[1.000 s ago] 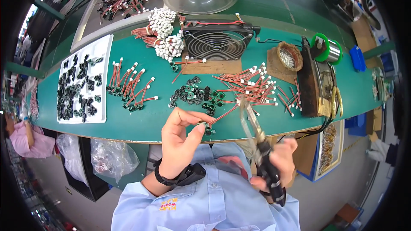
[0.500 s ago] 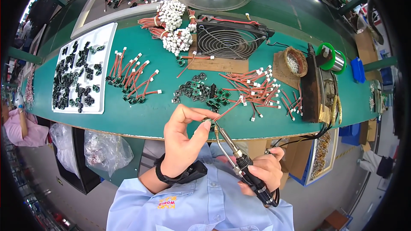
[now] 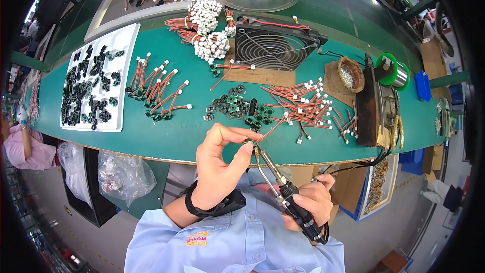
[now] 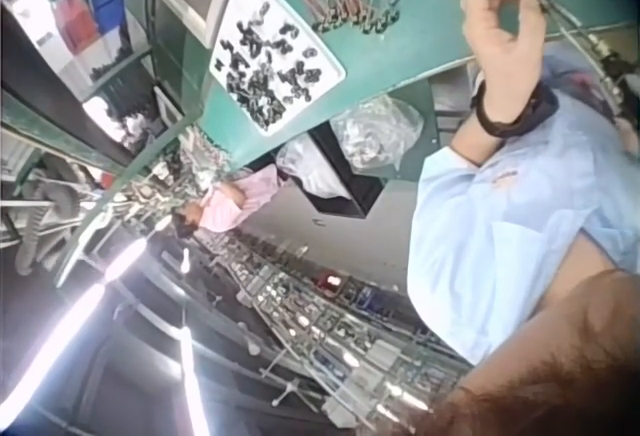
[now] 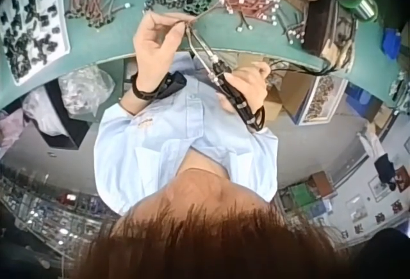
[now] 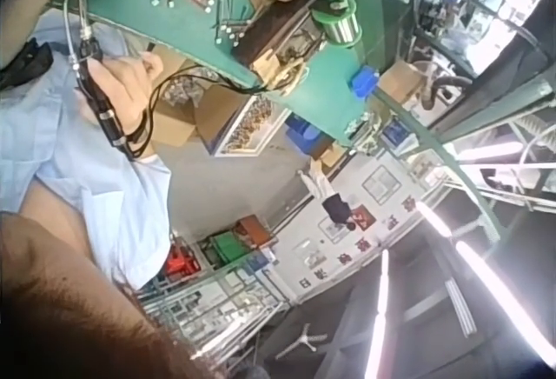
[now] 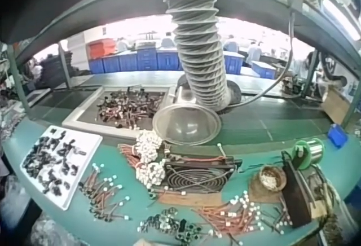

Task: The person picks up a circuit board and a wire, joins them using a soldering iron, and then repeats the process with another set.

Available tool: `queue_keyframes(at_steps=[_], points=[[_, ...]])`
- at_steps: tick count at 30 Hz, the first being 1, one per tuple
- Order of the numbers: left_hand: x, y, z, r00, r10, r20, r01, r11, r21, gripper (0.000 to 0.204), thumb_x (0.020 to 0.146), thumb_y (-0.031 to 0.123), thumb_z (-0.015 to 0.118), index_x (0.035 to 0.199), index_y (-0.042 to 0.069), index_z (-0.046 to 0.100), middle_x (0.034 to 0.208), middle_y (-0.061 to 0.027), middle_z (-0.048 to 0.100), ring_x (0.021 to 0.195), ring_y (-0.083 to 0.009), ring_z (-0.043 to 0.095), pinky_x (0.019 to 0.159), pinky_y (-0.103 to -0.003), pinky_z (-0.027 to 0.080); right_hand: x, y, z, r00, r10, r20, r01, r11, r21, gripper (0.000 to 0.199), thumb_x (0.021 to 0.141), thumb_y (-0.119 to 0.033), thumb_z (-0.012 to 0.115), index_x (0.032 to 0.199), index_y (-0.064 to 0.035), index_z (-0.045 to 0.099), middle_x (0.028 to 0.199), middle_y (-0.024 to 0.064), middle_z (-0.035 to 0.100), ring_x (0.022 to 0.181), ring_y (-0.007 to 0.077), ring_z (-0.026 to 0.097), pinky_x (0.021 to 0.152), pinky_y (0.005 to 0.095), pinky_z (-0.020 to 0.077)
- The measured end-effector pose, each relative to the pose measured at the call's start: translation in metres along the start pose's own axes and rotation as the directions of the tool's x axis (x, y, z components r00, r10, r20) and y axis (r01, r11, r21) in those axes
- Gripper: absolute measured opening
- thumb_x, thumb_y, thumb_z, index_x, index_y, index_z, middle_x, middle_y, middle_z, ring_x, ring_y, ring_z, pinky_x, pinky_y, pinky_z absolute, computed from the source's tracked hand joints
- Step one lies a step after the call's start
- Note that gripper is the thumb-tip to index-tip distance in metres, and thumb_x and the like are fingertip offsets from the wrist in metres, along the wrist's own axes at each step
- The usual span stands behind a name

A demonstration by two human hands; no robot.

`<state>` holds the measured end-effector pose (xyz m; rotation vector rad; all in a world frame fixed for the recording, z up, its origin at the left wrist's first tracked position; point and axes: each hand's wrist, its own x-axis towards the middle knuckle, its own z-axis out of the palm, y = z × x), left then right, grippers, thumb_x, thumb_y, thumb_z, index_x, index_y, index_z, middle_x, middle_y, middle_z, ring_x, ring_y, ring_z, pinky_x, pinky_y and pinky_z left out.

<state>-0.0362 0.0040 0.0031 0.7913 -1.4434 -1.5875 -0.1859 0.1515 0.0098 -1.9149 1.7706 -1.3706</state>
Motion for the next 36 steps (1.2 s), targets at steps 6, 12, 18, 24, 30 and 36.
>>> queue_keyframes(at_steps=[6,12,18,24,30,36], points=[[-0.0006,-0.0018,0.0,1.0,0.013,0.0,-0.013,1.0,0.006,0.013,0.082,-0.003,0.055,0.089,0.003,0.045,0.096,-0.0195,0.063,0.091,-0.021,0.06,0.084,-0.032,0.044,-0.0004,0.0015,0.0004,1.0,-0.017,-0.004,0.017,1.0,0.002,0.047,0.057,-0.021,0.078,0.099,-0.0143,0.06,0.077,-0.0016,0.063,0.067,0.0145,0.059,0.085,0.037,0.0321],[-0.0011,-0.0032,-0.0016,0.999,0.036,0.013,-0.037,0.998,0.056,0.014,0.082,-0.003,0.055,0.089,0.003,0.045,0.096,-0.0197,0.063,0.091,-0.0211,0.06,0.084,-0.032,0.044,0.0002,-0.0003,-0.0003,1.0,-0.004,0.008,0.004,1.0,0.002,0.047,0.057,-0.021,0.078,0.1,-0.0143,0.06,0.077,-0.0016,0.063,0.067,0.0145,0.059,0.085,0.0368,0.0323],[-0.0019,-0.002,-0.0014,0.999,0.053,0.012,-0.053,0.996,0.066,0.014,0.082,-0.002,0.055,0.089,0.003,0.045,0.096,-0.0196,0.063,0.091,-0.021,0.06,0.083,-0.032,0.045,0.0,-0.0005,0.0009,1.0,-0.017,-0.005,0.017,1.0,0.001,0.047,0.057,-0.021,0.078,0.1,-0.0146,0.06,0.077,-0.0017,0.063,0.067,0.0145,0.059,0.083,0.0366,0.0327],[-0.0023,0.0001,-0.0002,0.999,0.038,-0.006,-0.038,0.999,0.011,0.013,0.083,-0.001,0.056,0.089,0.003,0.045,0.096,-0.0195,0.063,0.091,-0.0209,0.06,0.083,-0.032,0.044,-0.0002,-0.0035,0.0016,1.0,-0.029,-0.006,0.029,0.999,-0.02,0.046,0.057,-0.021,0.079,0.099,-0.0148,0.06,0.077,-0.0021,0.062,0.066,0.0142,0.059,0.082,0.0363,0.0329],[-0.003,0.0025,0.0004,0.999,0.038,-0.02,-0.039,0.999,-0.009,0.013,0.084,0.001,0.057,0.089,0.004,0.045,0.096,-0.0195,0.063,0.091,-0.0201,0.06,0.084,-0.032,0.044,-0.0014,-0.0039,0.0009,1.0,-0.03,0.003,0.031,0.999,-0.024,0.045,0.057,-0.021,0.079,0.098,-0.0147,0.061,0.076,-0.0023,0.062,0.066,0.014,0.06,0.081,0.0358,0.0329],[-0.0021,0.0044,0.0012,0.999,0.045,-0.016,-0.045,0.999,-0.02,0.013,0.084,0.001,0.057,0.089,0.004,0.045,0.096,-0.0195,0.063,0.09,-0.0196,0.06,0.083,-0.032,0.044,-0.0055,0.0022,0.0034,0.994,-0.105,-0.015,0.104,0.993,-0.06,0.046,0.063,-0.035,0.073,0.098,-0.0108,0.056,0.064,0.0012,0.057,0.058,0.0167,0.052,0.079,0.0406,0.0318]])
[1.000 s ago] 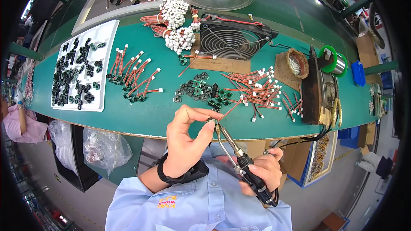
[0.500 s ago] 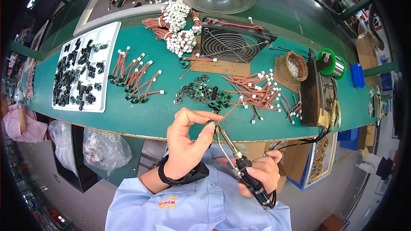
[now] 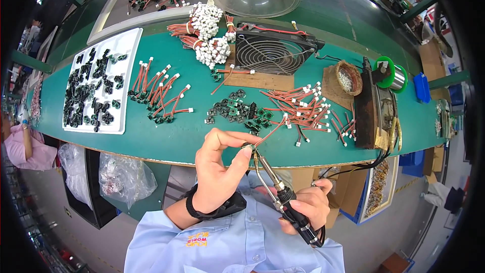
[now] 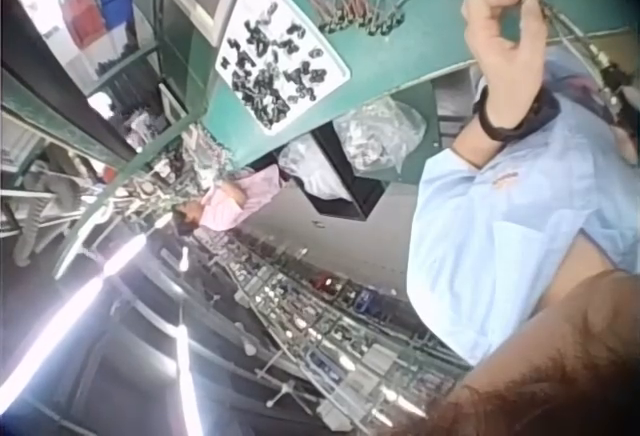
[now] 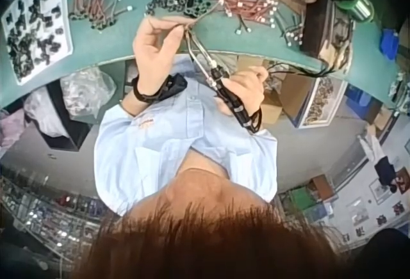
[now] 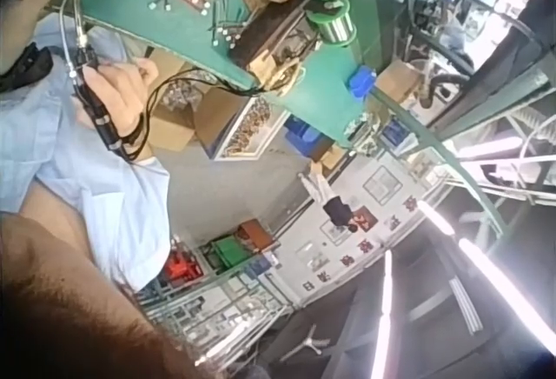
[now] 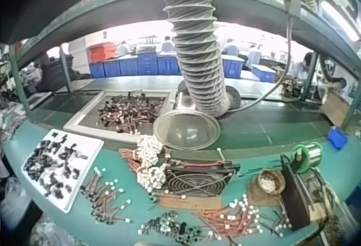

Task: The person picks up a circuit board and a wire, joins them using a soldering iron, and then repeats the process with another set.

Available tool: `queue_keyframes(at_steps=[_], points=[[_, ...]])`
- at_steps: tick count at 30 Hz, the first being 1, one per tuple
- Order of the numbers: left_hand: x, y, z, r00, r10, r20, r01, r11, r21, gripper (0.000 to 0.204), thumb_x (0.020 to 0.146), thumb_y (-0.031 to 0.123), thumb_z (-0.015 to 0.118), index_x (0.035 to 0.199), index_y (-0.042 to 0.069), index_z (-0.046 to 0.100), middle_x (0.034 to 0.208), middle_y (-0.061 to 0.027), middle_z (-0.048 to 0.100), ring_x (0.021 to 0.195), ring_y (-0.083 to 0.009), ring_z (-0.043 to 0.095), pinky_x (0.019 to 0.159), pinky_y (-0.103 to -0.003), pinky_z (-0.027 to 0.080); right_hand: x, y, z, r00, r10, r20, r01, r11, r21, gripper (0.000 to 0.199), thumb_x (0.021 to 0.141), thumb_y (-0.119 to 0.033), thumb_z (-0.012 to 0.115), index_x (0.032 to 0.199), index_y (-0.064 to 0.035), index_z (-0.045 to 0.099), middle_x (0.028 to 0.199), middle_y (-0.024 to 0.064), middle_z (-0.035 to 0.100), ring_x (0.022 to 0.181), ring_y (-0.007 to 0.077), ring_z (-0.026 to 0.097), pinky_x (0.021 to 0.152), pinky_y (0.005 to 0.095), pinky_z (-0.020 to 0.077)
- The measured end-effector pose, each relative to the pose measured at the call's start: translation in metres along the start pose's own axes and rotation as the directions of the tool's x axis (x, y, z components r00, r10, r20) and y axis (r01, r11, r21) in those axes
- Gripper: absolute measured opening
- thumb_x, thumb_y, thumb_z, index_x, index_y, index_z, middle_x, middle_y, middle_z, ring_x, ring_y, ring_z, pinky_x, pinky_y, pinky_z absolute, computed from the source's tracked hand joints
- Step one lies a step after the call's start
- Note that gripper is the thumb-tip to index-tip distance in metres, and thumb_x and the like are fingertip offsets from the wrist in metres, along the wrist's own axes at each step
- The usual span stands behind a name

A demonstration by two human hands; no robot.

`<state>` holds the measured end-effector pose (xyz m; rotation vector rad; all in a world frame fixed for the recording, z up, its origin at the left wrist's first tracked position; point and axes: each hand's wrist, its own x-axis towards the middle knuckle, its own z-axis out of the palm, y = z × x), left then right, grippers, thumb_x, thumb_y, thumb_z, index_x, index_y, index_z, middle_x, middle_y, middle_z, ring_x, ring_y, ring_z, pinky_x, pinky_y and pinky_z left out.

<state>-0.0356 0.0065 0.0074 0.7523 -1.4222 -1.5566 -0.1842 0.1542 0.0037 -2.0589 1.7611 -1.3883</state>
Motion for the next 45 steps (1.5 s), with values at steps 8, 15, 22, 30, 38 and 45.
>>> queue_keyframes(at_steps=[8,15,22,30,38,45], points=[[0.0,-0.003,-0.004,0.998,0.046,0.04,-0.051,0.987,0.151,0.013,0.083,0.0,0.056,0.089,0.004,0.045,0.096,-0.0196,0.063,0.09,-0.0196,0.059,0.083,-0.032,0.043,0.005,-0.005,-0.005,0.998,0.064,-0.001,-0.064,0.997,0.037,0.045,0.057,-0.024,0.079,0.097,-0.0146,0.061,0.075,-0.0022,0.062,0.066,0.0141,0.06,0.082,0.0363,0.0329],[0.002,0.005,-0.002,0.999,-0.054,-0.001,0.054,0.998,-0.011,0.011,0.083,0.002,0.055,0.088,0.004,0.045,0.095,-0.0189,0.062,0.091,-0.0202,0.058,0.083,-0.032,0.043,0.006,0.004,-0.014,0.998,0.067,-0.019,-0.066,0.998,0.023,0.043,0.06,-0.025,0.077,0.098,-0.0122,0.06,0.072,0.0006,0.06,0.064,0.0157,0.058,0.081,0.0384,0.0338],[0.009,0.012,-0.009,0.926,-0.323,0.196,0.376,0.834,-0.404,0.01,0.08,0.009,0.054,0.084,0.005,0.045,0.088,-0.0165,0.061,0.083,-0.0205,0.056,0.079,-0.033,0.042,0.019,0.075,-0.009,0.754,0.317,-0.575,-0.394,0.919,-0.011,0.038,0.075,-0.003,0.068,0.111,-0.0033,0.054,0.102,0.0126,0.051,0.093,0.0223,0.051,0.081,0.0307,0.0411],[0.008,0.01,-0.016,0.909,-0.313,0.274,0.41,0.782,-0.469,0.008,0.083,0.006,0.054,0.085,0.005,0.046,0.094,-0.0177,0.061,0.087,-0.0202,0.056,0.084,-0.033,0.04,0.027,0.089,-0.003,0.706,0.42,-0.571,-0.546,0.836,-0.06,0.038,0.083,-0.002,0.06,0.12,-0.004,0.05,0.105,0.0053,0.055,0.086,0.0121,0.053,0.081,0.0248,0.0422],[0.004,0.006,-0.015,0.989,-0.149,-0.003,0.146,0.97,-0.195,0.011,0.084,0.001,0.054,0.09,0.002,0.045,0.099,-0.0174,0.06,0.089,-0.0176,0.056,0.085,-0.031,0.04,0.024,0.061,0.018,0.776,0.485,-0.403,-0.54,0.841,-0.027,0.027,0.077,-0.001,0.066,0.101,-0.0047,0.055,0.083,0.0056,0.062,0.075,0.0158,0.057,0.078,0.0299,0.0425],[0.0,0.004,-0.009,0.996,-0.007,-0.086,0.009,1.0,0.022,0.013,0.084,-0.002,0.053,0.094,0.001,0.045,0.095,-0.0122,0.056,0.082,-0.0143,0.053,0.079,-0.026,0.04,0.025,0.051,0.035,0.938,0.235,-0.256,-0.344,0.733,-0.587,0.034,0.066,0.001,0.073,0.093,-0.0078,0.055,0.076,0.0082,0.061,0.064,0.0227,0.056,0.073,0.0355,0.0402]])
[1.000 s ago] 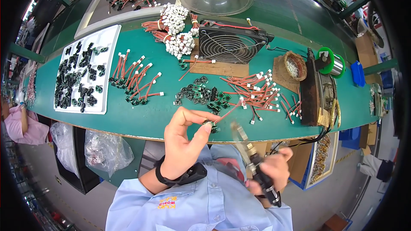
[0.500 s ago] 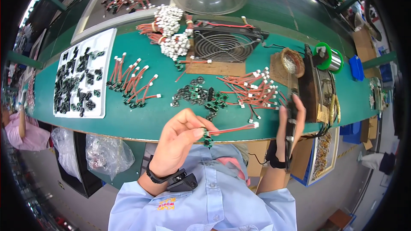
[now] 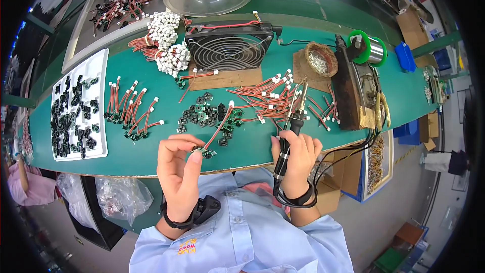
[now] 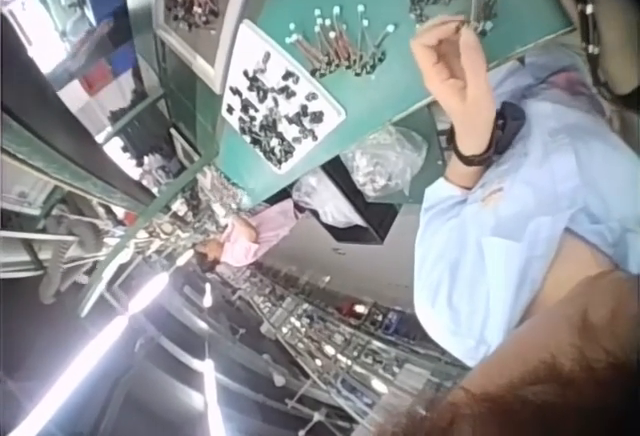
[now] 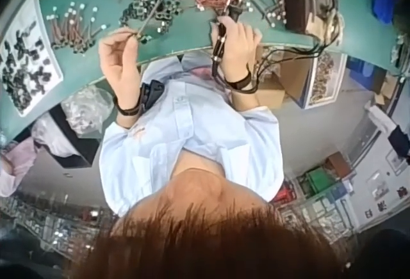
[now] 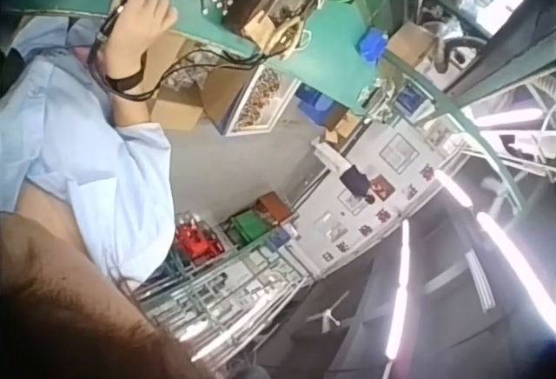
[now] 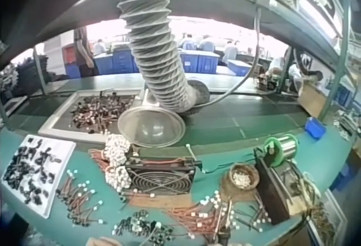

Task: The person picks up a circuit board and a wire, joins them using a soldering iron, and then repeats the process with another set.

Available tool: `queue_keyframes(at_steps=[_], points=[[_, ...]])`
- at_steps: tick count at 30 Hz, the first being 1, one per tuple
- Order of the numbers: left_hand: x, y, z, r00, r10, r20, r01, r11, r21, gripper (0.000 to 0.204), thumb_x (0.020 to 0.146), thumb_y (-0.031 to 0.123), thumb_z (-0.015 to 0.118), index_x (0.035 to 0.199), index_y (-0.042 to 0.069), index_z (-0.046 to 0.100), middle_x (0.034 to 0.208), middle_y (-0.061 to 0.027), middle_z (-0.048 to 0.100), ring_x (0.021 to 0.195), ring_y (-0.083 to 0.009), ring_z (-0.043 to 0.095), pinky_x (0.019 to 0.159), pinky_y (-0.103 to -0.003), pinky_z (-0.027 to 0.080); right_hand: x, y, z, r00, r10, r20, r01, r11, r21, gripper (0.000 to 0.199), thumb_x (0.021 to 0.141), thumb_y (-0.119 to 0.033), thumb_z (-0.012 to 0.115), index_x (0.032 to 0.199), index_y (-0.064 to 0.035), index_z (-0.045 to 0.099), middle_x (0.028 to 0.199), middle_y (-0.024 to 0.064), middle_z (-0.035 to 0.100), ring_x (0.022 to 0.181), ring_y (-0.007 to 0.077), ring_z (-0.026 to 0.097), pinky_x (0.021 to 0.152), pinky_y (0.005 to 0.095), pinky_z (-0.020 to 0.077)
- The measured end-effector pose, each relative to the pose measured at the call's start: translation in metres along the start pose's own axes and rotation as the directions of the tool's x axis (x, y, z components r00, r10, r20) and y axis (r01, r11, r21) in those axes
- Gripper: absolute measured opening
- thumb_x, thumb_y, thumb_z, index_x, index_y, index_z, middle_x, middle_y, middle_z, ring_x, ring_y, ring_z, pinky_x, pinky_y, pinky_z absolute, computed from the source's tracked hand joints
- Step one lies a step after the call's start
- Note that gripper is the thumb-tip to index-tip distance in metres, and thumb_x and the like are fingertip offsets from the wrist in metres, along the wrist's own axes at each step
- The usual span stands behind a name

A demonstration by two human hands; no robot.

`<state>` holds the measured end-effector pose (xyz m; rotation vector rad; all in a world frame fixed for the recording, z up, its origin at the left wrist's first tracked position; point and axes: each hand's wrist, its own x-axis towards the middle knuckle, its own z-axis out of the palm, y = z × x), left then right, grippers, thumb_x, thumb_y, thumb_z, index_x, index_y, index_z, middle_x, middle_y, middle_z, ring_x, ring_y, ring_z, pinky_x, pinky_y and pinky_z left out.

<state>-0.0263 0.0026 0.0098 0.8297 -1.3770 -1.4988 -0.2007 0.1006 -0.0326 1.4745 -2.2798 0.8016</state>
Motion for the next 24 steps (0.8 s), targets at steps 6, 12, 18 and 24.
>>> queue_keyframes(at_steps=[6,12,18,24], points=[[-0.005,0.004,0.003,0.997,-0.071,0.021,0.068,0.988,0.139,0.012,0.086,0.0,0.054,0.098,-0.001,0.05,0.088,-0.0068,0.054,0.075,-0.0105,0.05,0.074,-0.023,0.041,-0.006,0.005,-0.019,0.973,0.229,-0.036,-0.213,0.945,0.249,0.036,0.069,0.005,0.071,0.096,-0.0076,0.051,0.076,0.0057,0.058,0.069,0.0171,0.057,0.074,0.0317,0.0442],[0.001,0.005,0.005,0.882,-0.3,0.364,0.252,0.952,0.174,0.01,0.089,0.005,0.052,0.096,-0.001,0.056,0.084,-0.0031,0.053,0.073,-0.0083,0.049,0.07,-0.022,0.041,-0.005,-0.002,-0.041,0.956,0.284,-0.068,-0.181,0.757,0.628,0.047,0.072,0.013,0.064,0.106,-0.0078,0.04,0.085,0.0105,0.054,0.076,0.0174,0.058,0.075,0.0326,0.0487],[0.003,0.004,0.005,0.755,-0.432,0.494,0.519,0.853,-0.047,0.01,0.09,0.008,0.051,0.093,0.0,0.057,0.087,-0.0033,0.054,0.078,-0.0086,0.049,0.068,-0.021,0.038,-0.01,-0.011,-0.045,0.991,0.13,0.037,-0.102,0.539,0.836,0.053,0.073,0.016,0.06,0.11,-0.0098,0.03,0.092,0.0164,0.051,0.079,0.022,0.057,0.075,0.0413,0.051],[0.001,0.006,0.009,0.811,-0.309,0.496,0.341,0.94,0.028,0.009,0.089,0.008,0.052,0.088,-0.001,0.055,0.08,-0.0025,0.052,0.073,-0.0085,0.049,0.065,-0.021,0.039,-0.012,-0.013,-0.046,0.998,0.055,0.032,-0.056,0.527,0.848,0.05,0.074,0.014,0.062,0.106,-0.0097,0.031,0.091,0.0162,0.052,0.079,0.0229,0.058,0.075,0.0417,0.0513]])
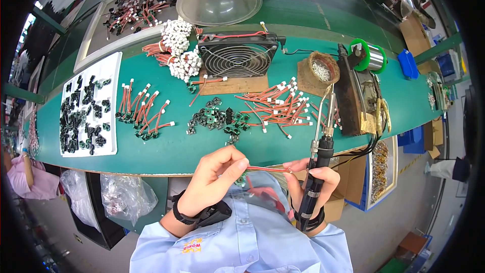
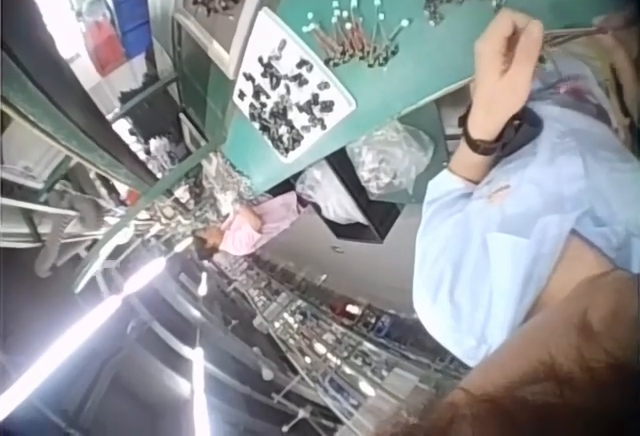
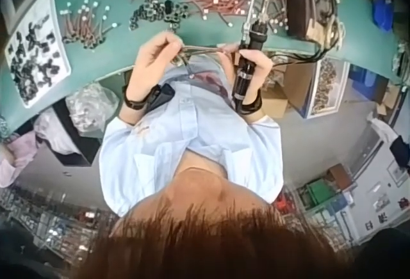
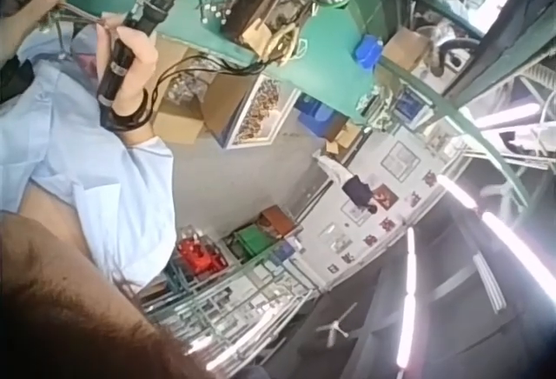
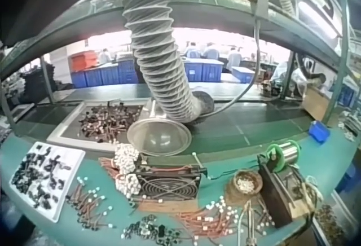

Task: The person picks up a circuit board and a wire, joins them using a soldering iron, and then repeats the process with another set.

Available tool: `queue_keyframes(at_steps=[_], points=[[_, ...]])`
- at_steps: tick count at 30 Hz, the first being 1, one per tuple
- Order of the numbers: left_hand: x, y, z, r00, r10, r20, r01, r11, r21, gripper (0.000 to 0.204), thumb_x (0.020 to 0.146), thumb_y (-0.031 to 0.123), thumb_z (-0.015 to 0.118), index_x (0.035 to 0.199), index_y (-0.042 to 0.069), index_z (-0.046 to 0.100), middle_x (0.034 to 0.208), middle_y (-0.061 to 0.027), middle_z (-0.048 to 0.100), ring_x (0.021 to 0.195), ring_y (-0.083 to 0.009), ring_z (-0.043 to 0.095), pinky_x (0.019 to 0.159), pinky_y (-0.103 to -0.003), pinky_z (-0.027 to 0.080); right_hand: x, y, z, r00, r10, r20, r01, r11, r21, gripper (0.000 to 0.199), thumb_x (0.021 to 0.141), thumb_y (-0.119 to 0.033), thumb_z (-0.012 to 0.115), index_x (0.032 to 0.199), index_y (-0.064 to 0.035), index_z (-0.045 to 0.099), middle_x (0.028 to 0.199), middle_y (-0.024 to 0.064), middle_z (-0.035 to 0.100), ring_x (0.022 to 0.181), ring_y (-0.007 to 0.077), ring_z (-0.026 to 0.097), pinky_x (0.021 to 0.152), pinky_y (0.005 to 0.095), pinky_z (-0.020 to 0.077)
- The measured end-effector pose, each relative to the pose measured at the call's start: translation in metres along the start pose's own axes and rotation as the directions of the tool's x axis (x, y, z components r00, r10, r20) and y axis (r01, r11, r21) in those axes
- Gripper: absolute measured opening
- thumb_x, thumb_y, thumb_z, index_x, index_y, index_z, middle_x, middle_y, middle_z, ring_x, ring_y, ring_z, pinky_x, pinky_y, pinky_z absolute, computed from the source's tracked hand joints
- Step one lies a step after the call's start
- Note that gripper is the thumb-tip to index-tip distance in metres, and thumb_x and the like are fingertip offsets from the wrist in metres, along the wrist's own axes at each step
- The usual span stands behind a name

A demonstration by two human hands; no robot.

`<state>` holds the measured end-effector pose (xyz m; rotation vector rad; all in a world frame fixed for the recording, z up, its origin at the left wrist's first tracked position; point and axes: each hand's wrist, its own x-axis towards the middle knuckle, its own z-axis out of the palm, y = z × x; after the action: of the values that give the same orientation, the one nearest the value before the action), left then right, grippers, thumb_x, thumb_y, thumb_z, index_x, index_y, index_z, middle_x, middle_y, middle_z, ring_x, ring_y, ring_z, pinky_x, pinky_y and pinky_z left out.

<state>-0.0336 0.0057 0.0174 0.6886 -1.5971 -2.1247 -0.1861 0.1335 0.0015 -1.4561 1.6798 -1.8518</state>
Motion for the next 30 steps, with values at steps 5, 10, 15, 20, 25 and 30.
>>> queue_keyframes(at_steps=[5,10,15,20,25,30], points=[[-0.003,0.004,0.001,0.994,0.09,-0.054,-0.079,0.981,0.176,0.01,0.087,0.007,0.056,0.083,-0.002,0.055,0.072,-0.0028,0.05,0.067,-0.0095,0.051,0.06,-0.022,0.042,0.003,0.0,-0.003,0.995,0.058,0.087,-0.048,0.993,-0.112,0.048,0.074,0.011,0.064,0.104,-0.0095,0.033,0.09,0.0159,0.054,0.079,0.0246,0.06,0.074,0.0407,0.0517],[0.002,0.007,0.0,0.99,0.143,0.012,-0.14,0.941,0.309,0.007,0.084,0.003,0.055,0.079,-0.001,0.054,0.075,-0.004,0.05,0.064,-0.0105,0.047,0.056,-0.023,0.037,0.007,0.003,-0.006,0.992,0.041,0.118,-0.024,0.989,-0.146,0.049,0.073,0.009,0.067,0.105,-0.0091,0.034,0.09,0.0158,0.054,0.08,0.0261,0.061,0.075,0.0405,0.0507],[0.005,0.01,0.003,0.974,0.227,-0.029,-0.183,0.85,0.494,0.005,0.081,0.002,0.057,0.078,-0.001,0.055,0.073,-0.0068,0.051,0.063,-0.0144,0.05,0.056,-0.025,0.04,0.022,-0.004,-0.002,0.992,-0.002,0.126,0.027,0.981,-0.192,0.045,0.07,0.006,0.07,0.101,-0.0093,0.042,0.091,0.013,0.058,0.081,0.0263,0.061,0.079,0.0378,0.047],[0.007,0.01,0.014,0.94,0.337,0.046,-0.294,0.738,0.608,0.006,0.078,0.004,0.061,0.081,0.001,0.057,0.072,-0.0089,0.052,0.061,-0.0236,0.054,0.052,-0.032,0.042,0.022,0.002,0.0,0.955,-0.093,0.281,0.191,0.919,-0.344,0.038,0.066,0.004,0.072,0.094,-0.0111,0.051,0.088,0.0082,0.064,0.082,0.0256,0.061,0.08,0.0339,0.0443],[0.006,0.009,0.016,0.929,0.364,0.063,-0.309,0.674,0.671,0.007,0.077,0.006,0.063,0.08,0.004,0.057,0.072,-0.0076,0.052,0.061,-0.026,0.053,0.053,-0.034,0.042,0.023,0.001,0.003,0.957,-0.107,0.271,0.169,0.961,-0.217,0.044,0.062,-0.006,0.074,0.102,-0.0105,0.054,0.081,0.0036,0.061,0.069,0.0194,0.057,0.079,0.0349,0.0416],[0.001,0.009,0.013,0.9,0.398,0.181,-0.386,0.528,0.757,0.009,0.075,0.008,0.064,0.08,0.006,0.057,0.074,-0.0057,0.052,0.061,-0.0244,0.052,0.056,-0.033,0.043,0.021,-0.002,-0.001,0.96,-0.046,0.278,0.088,0.986,-0.143,0.048,0.059,-0.005,0.074,0.103,-0.0095,0.054,0.08,0.0024,0.06,0.067,0.0193,0.056,0.076,0.0307,0.0401]])
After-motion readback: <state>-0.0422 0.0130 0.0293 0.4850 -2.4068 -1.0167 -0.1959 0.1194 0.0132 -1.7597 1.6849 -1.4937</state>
